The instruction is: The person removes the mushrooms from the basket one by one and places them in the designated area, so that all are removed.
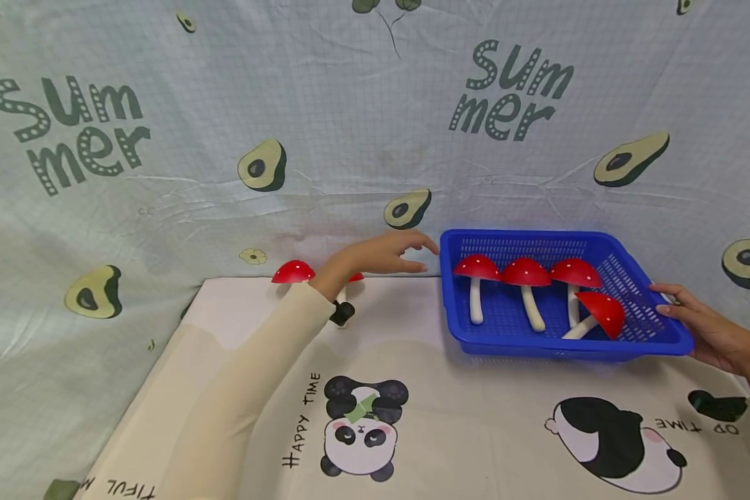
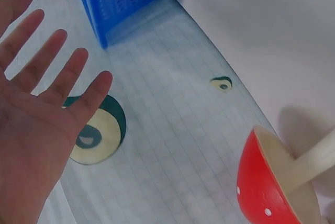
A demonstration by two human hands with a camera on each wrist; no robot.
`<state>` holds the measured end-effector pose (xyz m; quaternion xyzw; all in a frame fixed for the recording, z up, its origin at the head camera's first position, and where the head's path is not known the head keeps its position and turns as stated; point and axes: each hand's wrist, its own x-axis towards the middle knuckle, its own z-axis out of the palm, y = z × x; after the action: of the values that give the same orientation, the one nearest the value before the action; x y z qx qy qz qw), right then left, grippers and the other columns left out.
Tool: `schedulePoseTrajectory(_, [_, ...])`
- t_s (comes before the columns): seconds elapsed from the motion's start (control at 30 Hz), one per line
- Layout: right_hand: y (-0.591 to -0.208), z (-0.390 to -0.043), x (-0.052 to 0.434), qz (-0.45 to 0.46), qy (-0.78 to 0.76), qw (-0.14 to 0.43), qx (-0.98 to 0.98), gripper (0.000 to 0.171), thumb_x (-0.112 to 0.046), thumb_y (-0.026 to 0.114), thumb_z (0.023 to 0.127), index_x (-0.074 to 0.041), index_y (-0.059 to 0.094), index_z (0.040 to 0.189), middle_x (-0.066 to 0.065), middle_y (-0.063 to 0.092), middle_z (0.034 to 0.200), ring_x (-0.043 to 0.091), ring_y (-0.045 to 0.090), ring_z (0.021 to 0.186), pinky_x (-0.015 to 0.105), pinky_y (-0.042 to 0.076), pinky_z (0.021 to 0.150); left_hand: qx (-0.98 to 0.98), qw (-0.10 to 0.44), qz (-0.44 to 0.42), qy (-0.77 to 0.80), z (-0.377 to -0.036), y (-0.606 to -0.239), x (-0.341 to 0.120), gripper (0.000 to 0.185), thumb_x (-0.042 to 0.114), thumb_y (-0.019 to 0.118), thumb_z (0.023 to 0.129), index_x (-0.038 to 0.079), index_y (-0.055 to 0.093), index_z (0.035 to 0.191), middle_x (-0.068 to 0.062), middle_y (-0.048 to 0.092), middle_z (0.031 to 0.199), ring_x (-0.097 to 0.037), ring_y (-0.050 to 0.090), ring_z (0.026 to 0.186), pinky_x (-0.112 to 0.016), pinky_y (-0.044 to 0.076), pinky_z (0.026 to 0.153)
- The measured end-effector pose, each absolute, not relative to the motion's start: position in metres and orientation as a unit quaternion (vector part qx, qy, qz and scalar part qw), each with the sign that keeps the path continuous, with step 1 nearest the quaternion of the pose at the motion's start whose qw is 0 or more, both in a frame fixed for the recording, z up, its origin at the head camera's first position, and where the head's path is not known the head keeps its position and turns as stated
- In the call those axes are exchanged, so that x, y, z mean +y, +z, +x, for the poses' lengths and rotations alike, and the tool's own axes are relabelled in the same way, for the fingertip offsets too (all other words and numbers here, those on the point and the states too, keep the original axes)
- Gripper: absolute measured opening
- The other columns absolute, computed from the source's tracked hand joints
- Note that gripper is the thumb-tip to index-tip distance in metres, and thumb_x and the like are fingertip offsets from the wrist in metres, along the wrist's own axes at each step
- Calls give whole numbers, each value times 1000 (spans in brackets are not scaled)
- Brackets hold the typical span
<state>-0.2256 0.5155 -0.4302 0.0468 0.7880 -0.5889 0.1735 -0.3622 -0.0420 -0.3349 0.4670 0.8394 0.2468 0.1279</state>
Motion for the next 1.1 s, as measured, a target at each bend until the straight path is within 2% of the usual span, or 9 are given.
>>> schedulePoseTrajectory(0.1, [-432, -226, 512, 43, -570, 169, 803, 39, -33, 37, 111, -69, 29, 122, -4, 51, 122, 13, 67, 92, 49, 61, 80, 836, 129, 469, 254, -359, -333, -35, 39, 23, 62, 102, 12, 59, 140, -4, 54, 145, -23, 48, 135, -47, 43, 111])
schedulePoseTrajectory(0.17, [-434, -226, 511, 37, -557, 163, 813, 39, -36, 35, 110, -71, 25, 124, 18, 37, 135, 11, 65, 93, 47, 61, 80, 833, 128, 473, 256, -357, -331, -29, 39, 24, 61, 102, 14, 59, 140, -4, 54, 144, -23, 48, 134, -46, 44, 111])
schedulePoseTrajectory(0.27, [-437, -225, 510, 32, -547, 153, 822, 39, -38, 33, 110, -71, 21, 126, 32, 19, 137, 8, 63, 93, 44, 62, 79, 830, 130, 478, 256, -355, -330, -20, 40, 27, 61, 102, 15, 59, 140, -4, 54, 145, -24, 47, 135, -46, 44, 111])
schedulePoseTrajectory(0.33, [-439, -225, 509, 29, -546, 150, 824, 39, -39, 32, 110, -71, 19, 128, 30, 20, 137, 6, 61, 94, 43, 62, 79, 828, 134, 479, 258, -354, -330, -15, 41, 28, 61, 102, 15, 58, 140, -4, 53, 145, -25, 47, 136, -47, 44, 111])
schedulePoseTrajectory(0.47, [-438, -225, 510, 23, -573, 153, 805, 37, -37, 33, 110, -67, 23, 129, 5, 39, 131, 5, 63, 92, 42, 62, 78, 826, 144, 476, 264, -353, -331, -6, 42, 29, 61, 102, 15, 58, 141, -4, 52, 147, -27, 48, 135, -47, 43, 111])
schedulePoseTrajectory(0.53, [-437, -224, 511, 19, -603, 156, 782, 36, -33, 34, 110, -63, 28, 129, -12, 48, 118, 8, 66, 91, 42, 62, 76, 824, 148, 476, 268, -353, -331, -1, 43, 31, 61, 102, 14, 58, 141, -5, 52, 147, -28, 49, 135, -47, 44, 111])
schedulePoseTrajectory(0.6, [-435, -223, 513, 15, -633, 158, 758, 35, -29, 34, 110, -59, 32, 129, -22, 53, 107, 10, 68, 90, 42, 62, 74, 821, 149, 479, 273, -353, -332, 4, 43, 32, 61, 102, 14, 58, 141, -5, 52, 146, -29, 49, 135, -48, 44, 110])
schedulePoseTrajectory(0.7, [-434, -223, 514, 13, -660, 160, 734, 36, -26, 35, 110, -56, 35, 131, -21, 58, 104, 13, 69, 89, 43, 62, 72, 816, 152, 481, 283, -353, -332, 11, 42, 31, 62, 101, 14, 59, 139, -4, 53, 145, -29, 48, 137, -47, 45, 110])
schedulePoseTrajectory(1.1, [-434, -227, 515, 31, -648, 173, 741, 48, -23, 39, 111, -63, 37, 136, -20, 51, 106, 17, 69, 91, 49, 61, 76, 800, 166, 494, 297, -354, -332, 42, 43, 32, 63, 100, 17, 58, 140, -2, 54, 145, -20, 46, 137, -38, 41, 113])
